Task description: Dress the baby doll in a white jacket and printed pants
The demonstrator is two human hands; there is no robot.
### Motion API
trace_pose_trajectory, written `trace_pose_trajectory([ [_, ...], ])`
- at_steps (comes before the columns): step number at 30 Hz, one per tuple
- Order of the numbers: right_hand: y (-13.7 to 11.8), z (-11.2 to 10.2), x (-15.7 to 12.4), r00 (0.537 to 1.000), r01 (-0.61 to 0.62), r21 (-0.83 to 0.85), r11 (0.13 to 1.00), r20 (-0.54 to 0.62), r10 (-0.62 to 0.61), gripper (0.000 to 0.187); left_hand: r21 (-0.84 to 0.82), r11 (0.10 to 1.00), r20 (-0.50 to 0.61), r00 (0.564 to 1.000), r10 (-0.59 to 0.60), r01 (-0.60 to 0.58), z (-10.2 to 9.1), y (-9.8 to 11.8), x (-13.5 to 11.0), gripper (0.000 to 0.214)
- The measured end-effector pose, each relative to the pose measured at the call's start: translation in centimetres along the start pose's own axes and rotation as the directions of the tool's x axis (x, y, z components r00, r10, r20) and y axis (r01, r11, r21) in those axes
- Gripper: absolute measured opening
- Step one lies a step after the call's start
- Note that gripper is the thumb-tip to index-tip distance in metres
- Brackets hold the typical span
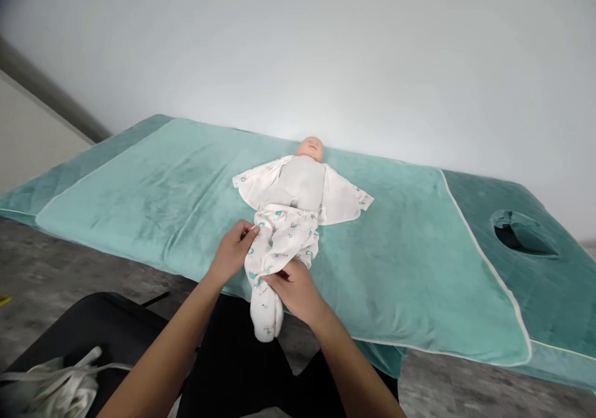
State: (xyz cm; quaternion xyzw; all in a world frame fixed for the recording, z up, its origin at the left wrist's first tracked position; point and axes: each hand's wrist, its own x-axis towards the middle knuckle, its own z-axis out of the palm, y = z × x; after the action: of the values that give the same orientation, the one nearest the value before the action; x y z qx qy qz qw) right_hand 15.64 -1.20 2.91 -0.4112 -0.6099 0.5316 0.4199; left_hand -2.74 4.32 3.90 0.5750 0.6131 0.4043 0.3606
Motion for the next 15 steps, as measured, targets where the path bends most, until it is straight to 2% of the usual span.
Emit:
trace_pose_trajectory([
  [3,-0.2,0.6,-0.4,0.994,0.012,-0.037,0.999,-0.106,-0.016,0.015,-0.101,0.995,-0.163,0.986,-0.041,0.024,0.6,-0.3,1.3,0.03],
  [6,-0.3,2.0,-1.1,0.979,-0.001,0.113,0.994,-0.203,0.024,0.024,-0.278,0.953,-0.2,0.964,-0.177,0.117,0.5,-0.2,0.8,0.036],
  [9,0.0,3.5,-1.7,0.954,-0.033,0.312,0.95,-0.275,0.124,0.03,-0.403,0.879,-0.083,0.946,-0.312,0.254,0.4,-0.3,-2.2,0.038],
  [12,0.9,4.6,-1.9,0.928,-0.056,0.384,0.921,-0.32,0.19,0.034,-0.538,0.749,0.168,0.92,-0.354,0.386,0.6,-0.9,-5.5,0.04],
  [13,1.3,4.7,-1.9,0.922,-0.06,0.372,0.926,-0.334,0.194,0.035,-0.573,0.718,0.201,0.916,-0.346,0.396,0.8,-1.3,-6.2,0.04],
  [15,1.8,4.7,-1.8,0.916,-0.07,0.312,0.948,-0.356,0.185,0.031,-0.603,0.711,0.16,0.928,-0.336,0.362,1.2,-1.8,-6.6,0.038],
])
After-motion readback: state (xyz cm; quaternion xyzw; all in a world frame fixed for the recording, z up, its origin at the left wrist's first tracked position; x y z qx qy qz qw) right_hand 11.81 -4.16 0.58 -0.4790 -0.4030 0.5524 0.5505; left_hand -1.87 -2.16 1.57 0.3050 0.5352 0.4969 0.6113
